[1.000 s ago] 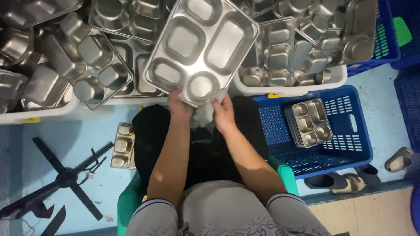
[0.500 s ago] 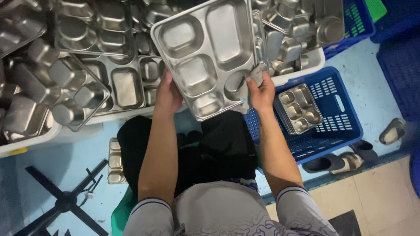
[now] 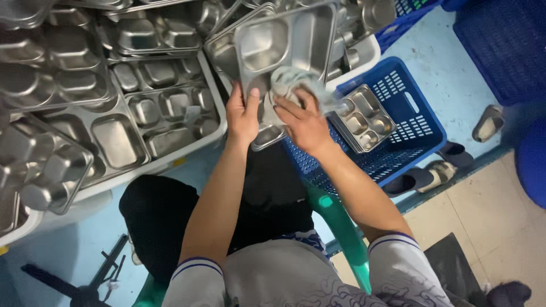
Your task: The person wipes compartmentalized stainless steel trays with a cloth and places them into a blue basket. The person repeatedly picks trays from a large pile, wipes them, and stacks them in the basket.
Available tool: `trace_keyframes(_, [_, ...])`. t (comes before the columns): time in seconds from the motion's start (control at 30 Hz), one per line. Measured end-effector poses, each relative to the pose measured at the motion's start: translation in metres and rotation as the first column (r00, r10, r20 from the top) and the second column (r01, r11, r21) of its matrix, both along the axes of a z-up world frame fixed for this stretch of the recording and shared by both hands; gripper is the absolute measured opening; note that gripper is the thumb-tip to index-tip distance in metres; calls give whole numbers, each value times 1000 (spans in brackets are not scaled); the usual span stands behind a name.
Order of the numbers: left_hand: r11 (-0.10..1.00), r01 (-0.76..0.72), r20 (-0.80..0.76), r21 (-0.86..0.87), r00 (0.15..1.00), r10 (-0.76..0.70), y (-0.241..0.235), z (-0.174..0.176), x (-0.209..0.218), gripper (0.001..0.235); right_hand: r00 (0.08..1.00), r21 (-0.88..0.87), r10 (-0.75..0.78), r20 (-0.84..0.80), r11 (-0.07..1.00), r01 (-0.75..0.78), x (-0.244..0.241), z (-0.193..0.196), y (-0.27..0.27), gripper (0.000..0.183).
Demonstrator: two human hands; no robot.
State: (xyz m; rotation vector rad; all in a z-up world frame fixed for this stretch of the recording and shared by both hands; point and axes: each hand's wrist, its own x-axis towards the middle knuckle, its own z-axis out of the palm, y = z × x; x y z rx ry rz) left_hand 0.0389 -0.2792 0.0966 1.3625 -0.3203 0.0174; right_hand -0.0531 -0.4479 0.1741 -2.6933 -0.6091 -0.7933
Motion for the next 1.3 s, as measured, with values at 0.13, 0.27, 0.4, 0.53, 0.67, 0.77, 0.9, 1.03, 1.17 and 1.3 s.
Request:
trace_keyframes(0.13, [994, -63, -6, 86, 998, 64, -21, 8, -1, 35, 935, 145, -78, -347, 980, 136, -11, -20, -51, 19])
trace_keyframes(0.27, [991, -95, -39, -94, 995, 92, -41, -7, 9, 40, 859, 251, -283, -428, 876, 413, -48, -75, -129, 22])
trace_keyframes(0.4, [979, -117, -112, -165, 989, 99, -82, -37, 6, 53, 661, 655, -117, -742, 88, 751, -83, -131, -153, 30])
trace_keyframes(0.53, [982, -48, -391, -184, 920, -29, -156, -73, -30, 75, 754, 690, 6, -657, -397, 605, -108, -164, -118, 49])
trace_keyframes(0.67, [967, 194, -407, -163, 880, -245, -208, -107, -67, 76, 655, 582, -55, -754, -518, 626, -139, -172, -111, 47])
trace_keyframes(0.77, [936, 351, -579, -11, 761, -292, -226, -130, -86, 63, 363, 361, -98, -927, -498, 789, -171, -177, -130, 39])
trace_keyframes(0.9, [855, 501, -780, 136, 586, -220, -250, -160, -117, 59, 462, 413, -105, -881, -647, 641, -214, -196, -159, 28])
trace_keyframes(1.03, [852, 502, -858, -149, 363, -364, -285, -194, -138, 70, 583, 573, -226, -780, -634, 520, -238, -220, -210, 26])
trace_keyframes(1.17, [828, 484, -816, -284, 332, -474, -303, -220, -135, 101, 565, 668, -382, -732, -566, 483, -249, -247, -275, 28])
trace_keyframes(1.3, [780, 623, -860, 64, 430, -273, -283, -214, -108, 91, 524, 629, -353, -775, -516, 582, -206, -262, -282, 31])
